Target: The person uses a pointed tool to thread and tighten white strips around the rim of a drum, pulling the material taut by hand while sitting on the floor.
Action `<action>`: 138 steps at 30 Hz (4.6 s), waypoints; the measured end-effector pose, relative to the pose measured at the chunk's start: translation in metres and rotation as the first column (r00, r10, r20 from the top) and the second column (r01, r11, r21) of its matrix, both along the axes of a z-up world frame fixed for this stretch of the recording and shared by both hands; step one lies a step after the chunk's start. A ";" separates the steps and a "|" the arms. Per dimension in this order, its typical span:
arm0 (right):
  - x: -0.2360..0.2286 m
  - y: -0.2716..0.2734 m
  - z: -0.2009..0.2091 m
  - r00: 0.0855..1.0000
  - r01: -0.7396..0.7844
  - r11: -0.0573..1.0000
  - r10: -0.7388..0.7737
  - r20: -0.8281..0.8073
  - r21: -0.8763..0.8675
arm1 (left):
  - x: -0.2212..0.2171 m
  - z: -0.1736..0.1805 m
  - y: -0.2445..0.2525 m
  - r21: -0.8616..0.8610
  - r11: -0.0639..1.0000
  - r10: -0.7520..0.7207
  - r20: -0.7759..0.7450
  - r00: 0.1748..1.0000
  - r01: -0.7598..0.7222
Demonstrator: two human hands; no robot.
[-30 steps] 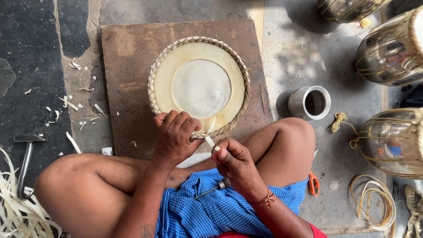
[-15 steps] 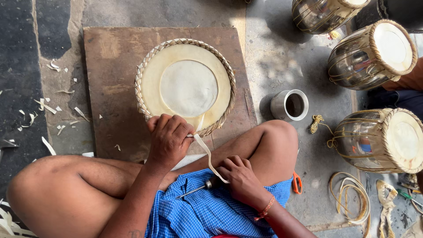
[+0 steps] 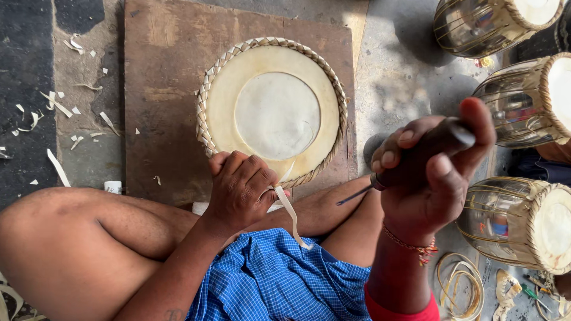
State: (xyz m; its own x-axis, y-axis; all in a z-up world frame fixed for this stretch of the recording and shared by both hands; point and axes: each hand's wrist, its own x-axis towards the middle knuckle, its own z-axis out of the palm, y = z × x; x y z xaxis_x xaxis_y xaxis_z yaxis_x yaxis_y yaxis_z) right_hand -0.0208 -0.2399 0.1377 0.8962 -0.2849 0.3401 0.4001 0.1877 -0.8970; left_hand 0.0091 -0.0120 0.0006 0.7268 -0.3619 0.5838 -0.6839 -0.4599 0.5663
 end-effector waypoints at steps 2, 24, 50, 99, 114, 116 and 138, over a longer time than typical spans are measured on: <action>0.014 0.013 -0.005 0.995 0.090 0.995 -0.092 0.047 0.048 | -0.001 0.001 0.000 -0.007 1.000 0.008 0.009 1.000 -0.008; 0.042 0.035 -0.007 0.948 -0.289 0.954 0.296 -0.120 0.076 | -0.006 0.005 0.002 0.019 1.000 0.006 -0.011 1.000 -0.006; -0.070 0.039 0.087 0.906 -0.397 -0.098 -0.204 -0.372 -0.913 | -0.009 0.002 -0.002 -0.045 0.999 0.021 0.002 1.000 -0.021; -0.174 0.054 -0.094 0.803 -0.193 0.508 -0.410 -0.433 -0.839 | -0.012 0.004 -0.010 -0.031 0.999 0.006 -0.125 0.992 -0.010; -0.156 0.063 -0.088 0.542 0.202 0.917 0.187 -0.819 0.343 | -0.011 0.003 -0.010 0.026 0.998 0.063 -0.143 0.988 -0.060; -0.158 0.065 -0.084 0.687 -0.094 0.870 -0.295 -0.665 -0.483 | -0.011 0.002 -0.012 0.017 0.998 0.055 -0.139 0.989 -0.054; -0.121 0.074 -0.038 0.737 -0.179 0.789 -0.288 -0.611 -0.588 | -0.010 -0.001 -0.012 0.100 0.986 0.140 -0.098 0.985 -0.131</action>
